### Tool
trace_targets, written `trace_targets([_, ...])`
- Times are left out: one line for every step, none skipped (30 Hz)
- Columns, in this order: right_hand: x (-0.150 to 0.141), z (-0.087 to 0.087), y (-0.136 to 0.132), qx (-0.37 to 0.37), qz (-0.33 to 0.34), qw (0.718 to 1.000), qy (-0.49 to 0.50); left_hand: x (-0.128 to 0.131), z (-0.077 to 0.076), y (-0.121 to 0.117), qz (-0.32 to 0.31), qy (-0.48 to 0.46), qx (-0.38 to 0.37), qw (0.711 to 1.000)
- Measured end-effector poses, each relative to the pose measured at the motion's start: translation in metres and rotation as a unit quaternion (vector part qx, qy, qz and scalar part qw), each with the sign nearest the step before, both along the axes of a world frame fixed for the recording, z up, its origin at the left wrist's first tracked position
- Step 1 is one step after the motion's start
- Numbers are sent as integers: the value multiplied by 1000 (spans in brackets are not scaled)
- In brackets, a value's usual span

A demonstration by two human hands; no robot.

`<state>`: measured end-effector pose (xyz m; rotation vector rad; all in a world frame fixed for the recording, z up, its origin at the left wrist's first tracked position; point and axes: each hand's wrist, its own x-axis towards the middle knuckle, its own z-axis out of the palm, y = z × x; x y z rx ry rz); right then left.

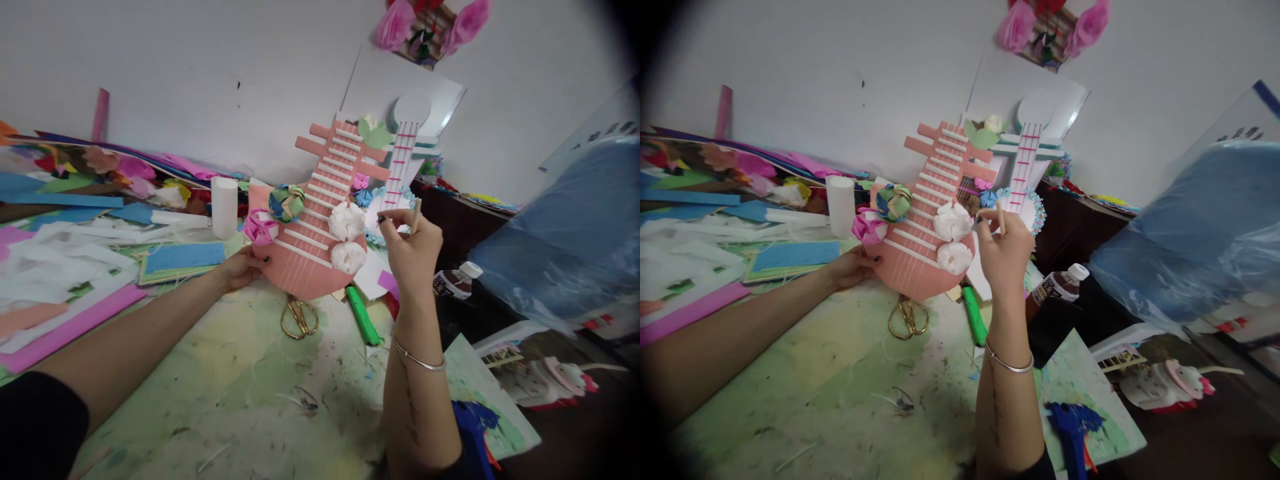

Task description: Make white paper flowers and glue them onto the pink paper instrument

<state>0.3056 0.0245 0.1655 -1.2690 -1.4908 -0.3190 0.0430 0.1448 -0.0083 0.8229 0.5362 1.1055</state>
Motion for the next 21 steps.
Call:
trace_targets([3,0,1,-10,-19,1000,12,0,1,0,7,-3,-2,1000])
trace_targets([5,0,2,-29,-31,999,12,0,2,-1,15,-5,-4,1000])
trace_targets([8,-1,3,-54,-35,998,2,1,3,-1,23,-7,-6,1000])
trace_targets([9,-1,4,-85,-32,996,-15,1,3,-1,30,-8,-7,999])
trace_targets([10,-3,5,-118,-27,992,-36,1,4,-2,36,-9,-9,999])
trace_targets([10,-4,6,-150,-24,987,-57,1,5,-2,42,-9,-10,999])
trace_targets([9,-6,7,-178,-24,981,-77,1,6,-2,46,-9,-11,999])
trace_targets([8,-8,8,-201,-26,975,-94,2,6,-3,48,-9,-12,999])
trace_targets([6,-10,9,-217,-29,970,-107,2,7,-4,50,-9,-13,999])
trace_targets([4,-12,10,-229,-32,966,-115,2,7,-4,52,-10,-14,998])
trace_targets([1,-14,11,-238,-38,963,-121,3,8,-4,55,-11,-15,998])
trace_targets([-2,-16,12,-244,-46,961,-124,3,8,-5,58,-12,-16,998])
trace_targets([-5,-18,12,-248,-57,959,-126,3,9,-5,61,-13,-18,998])
trace_targets([-9,-19,12,-250,-70,957,-127,4,9,-5,65,-14,-19,998])
trace_targets([-14,-20,13,-251,-83,956,-128,4,9,-5,67,-15,-21,997])
trace_targets([-18,-21,13,-250,-93,955,-128,4,9,-5,68,-15,-23,997])
trace_targets([-23,-22,13,-249,-100,955,-127,4,9,-5,69,-16,-25,997])
trace_targets([-27,-23,13,-248,-106,955,-124,4,9,-5,70,-17,-26,997])
trace_targets([-30,-24,14,-247,-110,955,-121,4,10,-5,71,-18,-27,997])
trace_targets([-33,-25,15,-245,-115,956,-117,5,10,-5,72,-20,-28,997])
trace_targets([-35,-26,16,-242,-121,956,-112,5,11,-5,72,-21,-29,997])
